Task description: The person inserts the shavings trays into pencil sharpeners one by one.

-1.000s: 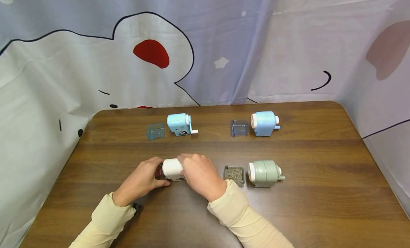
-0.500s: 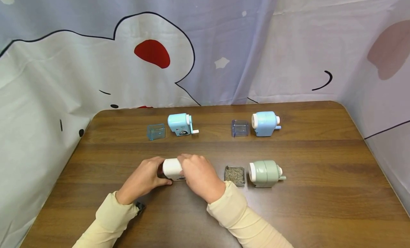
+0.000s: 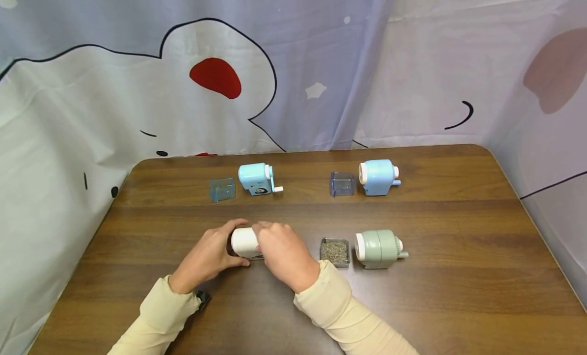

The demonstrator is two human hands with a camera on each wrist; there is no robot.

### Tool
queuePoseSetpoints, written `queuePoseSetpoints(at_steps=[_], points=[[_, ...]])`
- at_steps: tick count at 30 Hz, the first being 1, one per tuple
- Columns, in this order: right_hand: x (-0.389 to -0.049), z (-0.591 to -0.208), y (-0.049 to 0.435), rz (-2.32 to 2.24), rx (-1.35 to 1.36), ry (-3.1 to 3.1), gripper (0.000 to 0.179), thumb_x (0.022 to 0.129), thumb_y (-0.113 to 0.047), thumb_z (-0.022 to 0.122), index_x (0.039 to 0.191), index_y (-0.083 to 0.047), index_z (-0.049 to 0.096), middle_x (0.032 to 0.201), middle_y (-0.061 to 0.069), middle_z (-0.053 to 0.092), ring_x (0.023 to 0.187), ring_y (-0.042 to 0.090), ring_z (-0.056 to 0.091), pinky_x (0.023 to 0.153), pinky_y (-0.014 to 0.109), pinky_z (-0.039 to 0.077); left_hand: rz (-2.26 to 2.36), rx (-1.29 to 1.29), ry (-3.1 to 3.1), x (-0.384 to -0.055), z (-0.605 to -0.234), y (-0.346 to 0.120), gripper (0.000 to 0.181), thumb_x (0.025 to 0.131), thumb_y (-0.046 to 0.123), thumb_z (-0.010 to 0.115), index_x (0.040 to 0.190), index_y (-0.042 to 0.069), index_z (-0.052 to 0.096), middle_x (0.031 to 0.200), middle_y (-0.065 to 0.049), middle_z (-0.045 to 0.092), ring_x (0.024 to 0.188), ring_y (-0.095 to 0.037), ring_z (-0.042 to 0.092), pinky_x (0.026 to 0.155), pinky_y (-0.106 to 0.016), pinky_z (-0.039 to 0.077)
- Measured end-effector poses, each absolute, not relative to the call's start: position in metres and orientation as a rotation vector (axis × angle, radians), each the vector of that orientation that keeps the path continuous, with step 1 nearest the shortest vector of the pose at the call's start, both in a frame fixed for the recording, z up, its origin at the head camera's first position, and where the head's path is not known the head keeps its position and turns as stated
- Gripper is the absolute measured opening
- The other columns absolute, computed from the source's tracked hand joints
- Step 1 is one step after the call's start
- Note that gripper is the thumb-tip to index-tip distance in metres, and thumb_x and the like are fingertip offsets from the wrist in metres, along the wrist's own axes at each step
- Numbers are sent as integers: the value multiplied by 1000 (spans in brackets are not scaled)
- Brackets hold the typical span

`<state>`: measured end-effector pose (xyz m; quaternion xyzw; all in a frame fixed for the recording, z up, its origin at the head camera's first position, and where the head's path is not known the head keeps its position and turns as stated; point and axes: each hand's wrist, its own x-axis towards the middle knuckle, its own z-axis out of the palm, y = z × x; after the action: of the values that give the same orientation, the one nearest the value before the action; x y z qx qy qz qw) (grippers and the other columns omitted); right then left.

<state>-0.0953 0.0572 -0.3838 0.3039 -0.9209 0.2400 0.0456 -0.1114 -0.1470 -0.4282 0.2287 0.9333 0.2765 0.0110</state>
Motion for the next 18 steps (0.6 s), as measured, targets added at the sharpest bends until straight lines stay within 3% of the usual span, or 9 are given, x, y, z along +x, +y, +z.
queuePoseSetpoints(at_steps=[18], points=[[-93, -385, 59, 751, 891, -2812, 36, 85, -10, 81, 118, -2, 69, 117, 11, 71, 101, 30, 70, 80, 44, 58, 883, 767, 2891, -112, -430, -143, 91, 63, 14, 97, 140, 2, 50, 112, -14, 69, 93, -23, 68, 78, -39, 56]])
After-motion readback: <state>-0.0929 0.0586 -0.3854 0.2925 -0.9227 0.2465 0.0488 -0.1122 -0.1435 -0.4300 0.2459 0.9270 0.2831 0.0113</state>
